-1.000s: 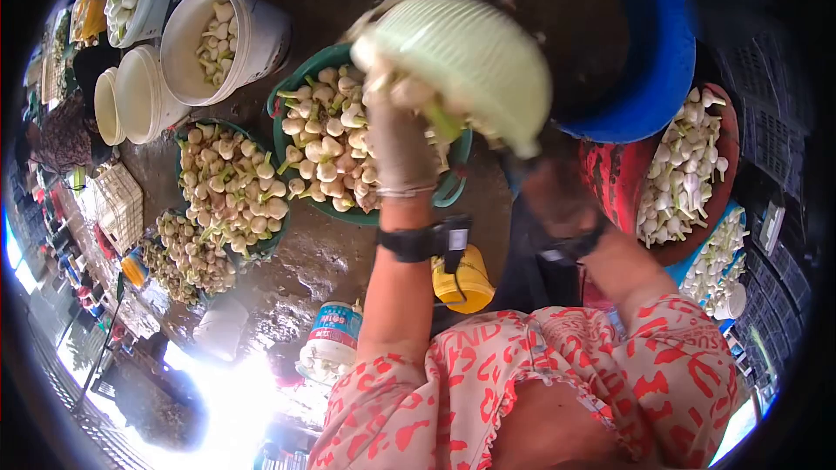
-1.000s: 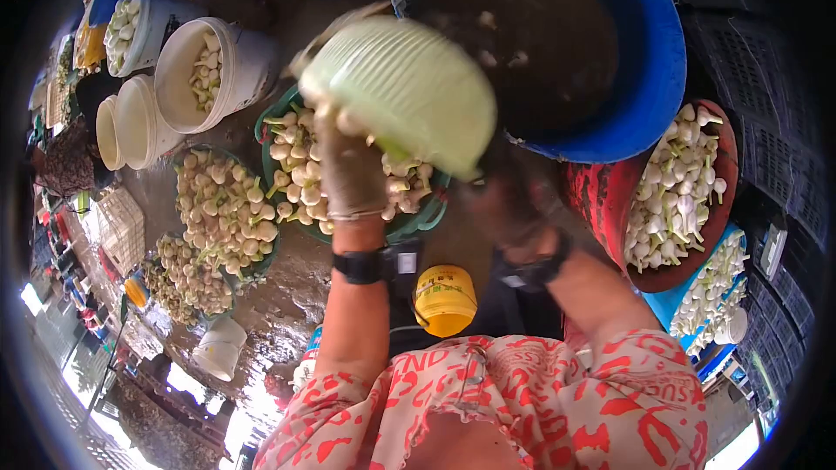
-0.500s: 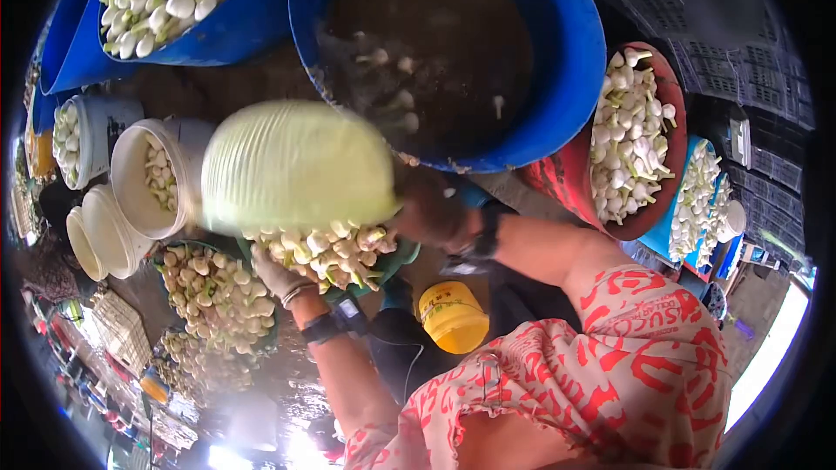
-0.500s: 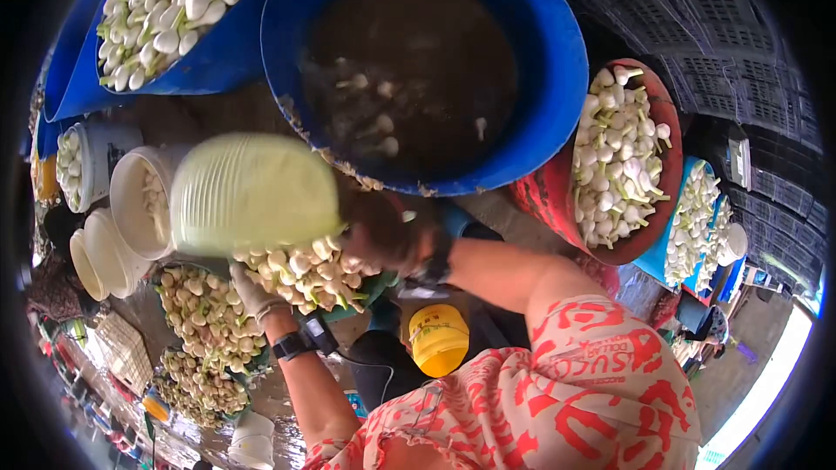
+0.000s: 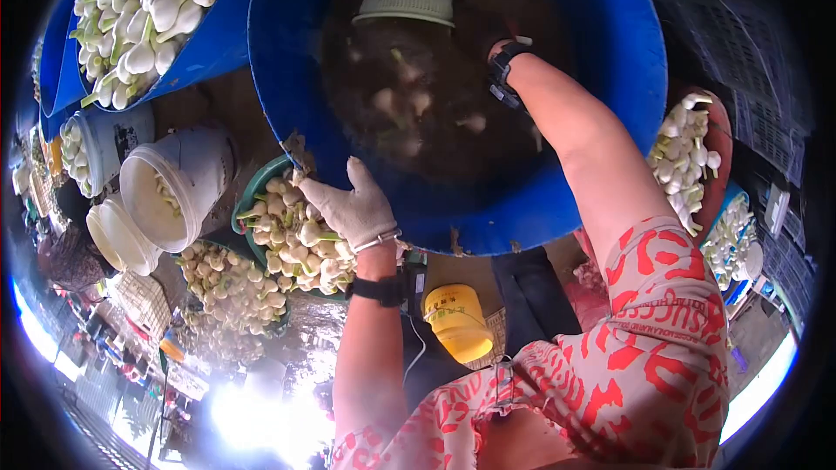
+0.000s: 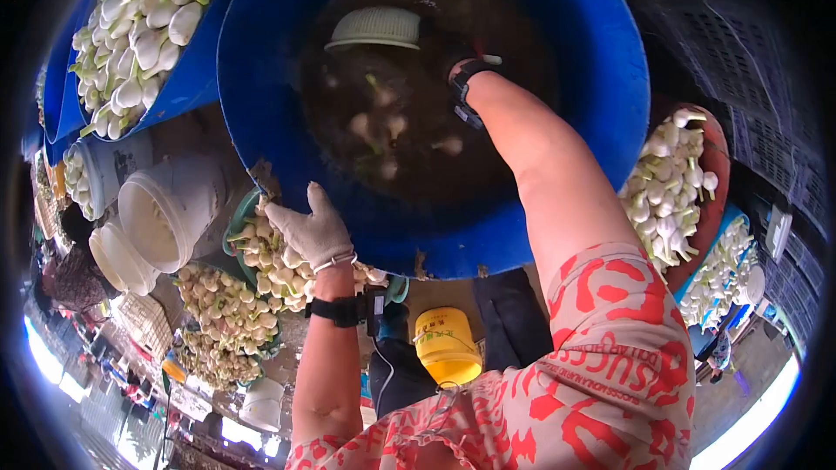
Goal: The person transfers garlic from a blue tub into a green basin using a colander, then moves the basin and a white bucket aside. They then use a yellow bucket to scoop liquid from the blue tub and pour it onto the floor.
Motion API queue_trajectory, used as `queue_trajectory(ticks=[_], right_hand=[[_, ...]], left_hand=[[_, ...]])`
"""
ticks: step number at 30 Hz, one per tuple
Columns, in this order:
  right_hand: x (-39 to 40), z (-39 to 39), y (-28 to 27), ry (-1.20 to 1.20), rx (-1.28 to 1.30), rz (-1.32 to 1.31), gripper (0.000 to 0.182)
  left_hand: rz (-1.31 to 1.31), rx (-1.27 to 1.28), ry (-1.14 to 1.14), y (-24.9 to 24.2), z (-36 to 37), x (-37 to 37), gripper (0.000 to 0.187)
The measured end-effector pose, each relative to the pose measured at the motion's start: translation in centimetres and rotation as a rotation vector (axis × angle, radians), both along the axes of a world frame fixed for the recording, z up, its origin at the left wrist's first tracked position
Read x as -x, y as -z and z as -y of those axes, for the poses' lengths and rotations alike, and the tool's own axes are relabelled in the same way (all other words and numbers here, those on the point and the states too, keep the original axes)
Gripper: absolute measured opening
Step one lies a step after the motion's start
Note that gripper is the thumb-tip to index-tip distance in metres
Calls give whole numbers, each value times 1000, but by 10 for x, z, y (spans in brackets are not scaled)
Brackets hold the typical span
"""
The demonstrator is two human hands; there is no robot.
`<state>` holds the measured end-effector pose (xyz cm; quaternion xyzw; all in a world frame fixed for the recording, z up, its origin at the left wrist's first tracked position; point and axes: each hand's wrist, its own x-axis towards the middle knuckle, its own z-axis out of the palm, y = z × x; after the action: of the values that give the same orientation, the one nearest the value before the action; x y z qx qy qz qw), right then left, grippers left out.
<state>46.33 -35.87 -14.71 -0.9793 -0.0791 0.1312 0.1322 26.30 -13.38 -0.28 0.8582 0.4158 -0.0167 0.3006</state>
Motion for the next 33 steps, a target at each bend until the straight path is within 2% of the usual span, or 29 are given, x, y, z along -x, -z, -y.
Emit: queue_trajectory(ticks=[1,2,3,5,6,8,9,11,13,15,17,18,20,24,27,29,33], right_hand=[[1,-5,19,-19,-38,50,37],[5,-15,39,-113,13,266,37],[8,-12,53,-117,6,254,37],[10,-29,8,-281,-66,-213,38],[9,-31,12,-292,-70,-217,38],[16,-24,23,-341,-286,-244,42],[19,-19,28,-350,-285,-249,42],[32,-2,47,-501,-375,-165,44],[57,18,65,-526,-367,-259,46],[75,18,47,-546,-361,-348,48],[94,9,-18,4,-361,-838,43],[105,14,-17,5,-359,-845,43],[126,31,-14,72,-443,-1029,36],[148,33,-59,206,-456,-1021,28],[168,43,-81,324,-529,-1123,26],[182,47,-101,518,-740,-1193,27],[209,38,-164,543,-733,-937,27]], left_hand=[[13,-52,30,3,0,2,81],[-30,-79,15,7,0,3,81],[-43,-85,10,9,1,5,81],[-14,-99,46,5,-1,5,81],[-19,-102,35,6,-2,4,81],[-19,-108,61,6,-3,7,80],[-24,-107,52,7,-3,6,80],[10,-87,49,7,-3,7,78],[18,-87,55,7,-3,8,78],[30,-90,66,7,-5,8,77],[29,-92,64,8,-4,7,76],[22,-91,63,9,-4,8,76],[120,-109,93,11,-5,8,75],[99,-56,52,4,-2,4,73],[127,-33,34,4,-5,5,73],[105,84,-38,-4,-3,1,73],[196,101,70,16,-13,11,81]])
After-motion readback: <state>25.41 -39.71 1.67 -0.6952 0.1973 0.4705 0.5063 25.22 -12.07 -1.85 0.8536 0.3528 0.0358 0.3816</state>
